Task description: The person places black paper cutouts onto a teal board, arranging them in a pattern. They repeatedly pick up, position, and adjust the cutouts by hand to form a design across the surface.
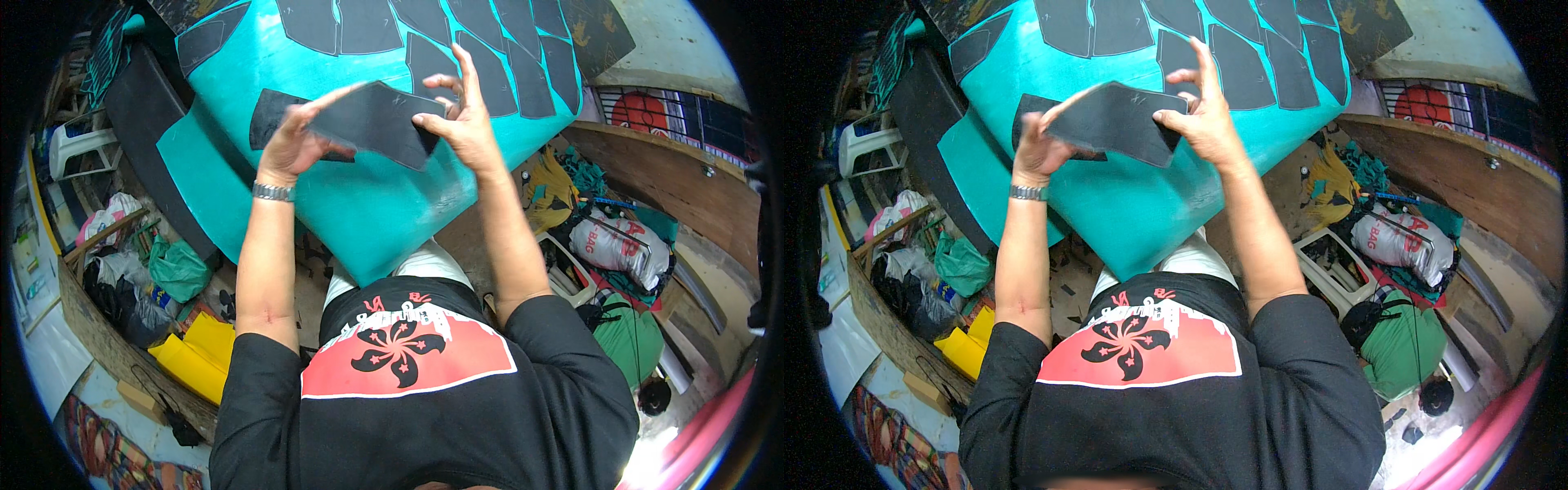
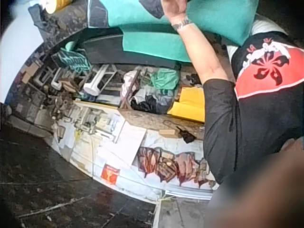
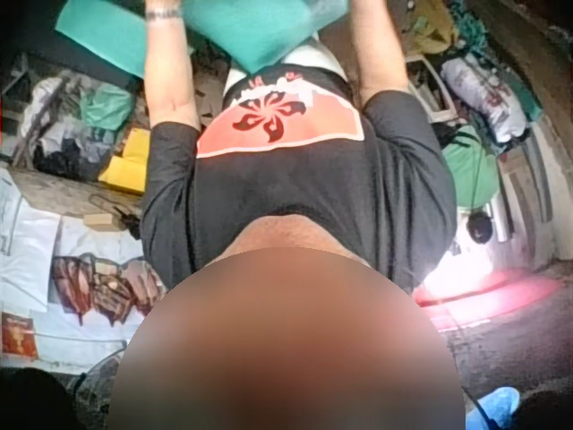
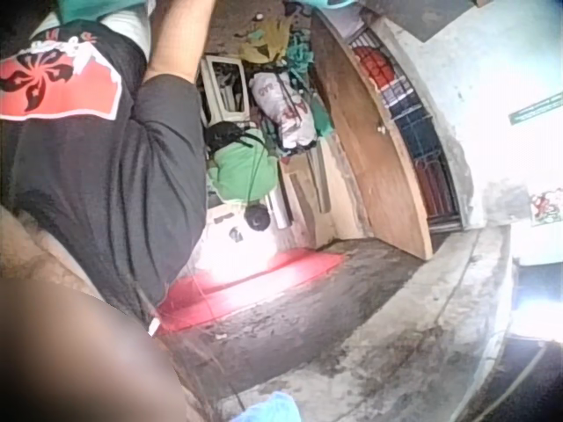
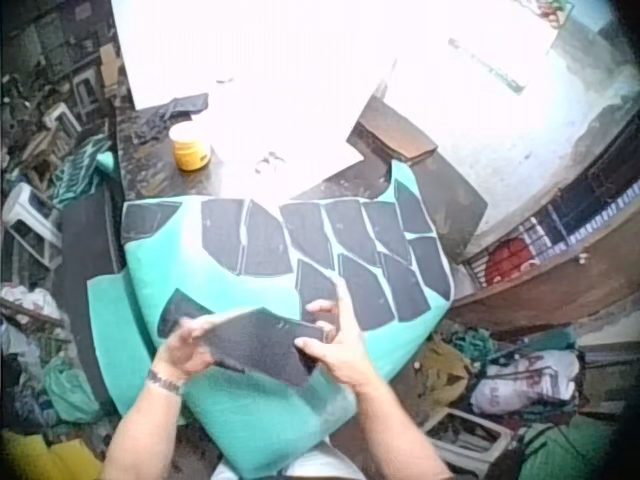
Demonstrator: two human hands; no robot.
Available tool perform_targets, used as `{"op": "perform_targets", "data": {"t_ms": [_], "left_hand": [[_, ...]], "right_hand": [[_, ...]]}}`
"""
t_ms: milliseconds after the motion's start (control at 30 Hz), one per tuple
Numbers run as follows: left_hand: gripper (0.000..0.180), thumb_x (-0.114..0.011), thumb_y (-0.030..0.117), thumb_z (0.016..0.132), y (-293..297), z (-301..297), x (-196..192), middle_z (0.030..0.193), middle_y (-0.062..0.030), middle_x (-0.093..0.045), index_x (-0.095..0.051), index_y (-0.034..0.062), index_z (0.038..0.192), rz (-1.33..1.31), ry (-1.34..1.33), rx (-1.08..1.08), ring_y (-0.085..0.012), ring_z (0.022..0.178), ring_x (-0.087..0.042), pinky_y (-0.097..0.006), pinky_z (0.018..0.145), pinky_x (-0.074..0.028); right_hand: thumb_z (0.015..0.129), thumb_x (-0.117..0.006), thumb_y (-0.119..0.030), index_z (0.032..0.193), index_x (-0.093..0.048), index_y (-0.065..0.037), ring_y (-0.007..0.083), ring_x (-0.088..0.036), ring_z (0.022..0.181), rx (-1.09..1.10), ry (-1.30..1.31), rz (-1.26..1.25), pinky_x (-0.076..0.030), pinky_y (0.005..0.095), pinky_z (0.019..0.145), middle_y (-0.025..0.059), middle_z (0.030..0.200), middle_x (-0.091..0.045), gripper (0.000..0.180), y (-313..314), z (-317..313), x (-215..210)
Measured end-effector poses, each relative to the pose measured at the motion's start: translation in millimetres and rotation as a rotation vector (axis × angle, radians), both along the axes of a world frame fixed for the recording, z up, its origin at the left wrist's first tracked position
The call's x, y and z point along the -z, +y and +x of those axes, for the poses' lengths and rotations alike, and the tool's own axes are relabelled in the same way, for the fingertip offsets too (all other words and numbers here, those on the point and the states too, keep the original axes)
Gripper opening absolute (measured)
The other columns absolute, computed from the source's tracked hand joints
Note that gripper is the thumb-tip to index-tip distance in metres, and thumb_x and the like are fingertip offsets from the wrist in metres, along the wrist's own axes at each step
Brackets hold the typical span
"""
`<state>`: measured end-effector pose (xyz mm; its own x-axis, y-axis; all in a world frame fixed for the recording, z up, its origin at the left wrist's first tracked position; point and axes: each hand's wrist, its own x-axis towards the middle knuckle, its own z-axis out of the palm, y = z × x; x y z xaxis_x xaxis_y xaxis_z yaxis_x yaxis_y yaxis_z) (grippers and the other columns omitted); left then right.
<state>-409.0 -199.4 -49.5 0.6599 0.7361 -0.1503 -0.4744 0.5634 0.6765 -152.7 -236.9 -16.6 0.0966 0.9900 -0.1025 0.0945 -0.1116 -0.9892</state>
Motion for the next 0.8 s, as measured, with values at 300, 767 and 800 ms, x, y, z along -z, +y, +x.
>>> {"op": "perform_targets", "data": {"t_ms": [300, 767, 800], "left_hand": [[0.062, -0.077, 0.009, 0.087, 0.3, 32.1, 0.0, 0.120, -0.0062, -0.069, -0.052, -0.0014, 0.142, 0.204, 0.371, 0.258, -0.0122, 0.105, -0.066, -0.026, 0.092, -0.054], [0.032, -0.072, 0.011, 0.094, -24.6, 66.8, 34.1, 0.118, -0.0073, -0.069, -0.064, 0.0013, 0.124, -0.068, 0.212, -0.460, -0.0134, 0.105, -0.065, -0.029, 0.093, -0.052], [0.033, -0.072, 0.011, 0.094, -14.8, 63.7, 34.2, 0.117, -0.0079, -0.069, -0.063, 0.0004, 0.123, -0.050, 0.216, -0.459, -0.0134, 0.104, -0.065, -0.029, 0.092, -0.052]], "right_hand": [[0.080, -0.077, -0.005, 0.155, -0.028, -0.012, 0.0291, -0.063, 0.094, -0.480, -0.245, 0.320, -0.053, 0.0384, 0.083, 0.0186, 0.123, -0.055, 0.089, 60.4, -11.8, -55.2], [0.076, -0.073, 0.014, 0.159, -0.017, -0.018, 0.0078, -0.055, 0.075, 0.241, 0.218, -0.056, -0.050, 0.0185, 0.059, 0.0105, 0.113, -0.043, 0.105, -43.4, -51.1, 31.9], [0.075, -0.073, 0.014, 0.159, -0.017, -0.019, 0.0068, -0.052, 0.073, 0.238, 0.153, -0.064, -0.048, 0.0178, 0.059, 0.0102, 0.113, -0.043, 0.107, -40.5, -48.8, 32.8]]}}
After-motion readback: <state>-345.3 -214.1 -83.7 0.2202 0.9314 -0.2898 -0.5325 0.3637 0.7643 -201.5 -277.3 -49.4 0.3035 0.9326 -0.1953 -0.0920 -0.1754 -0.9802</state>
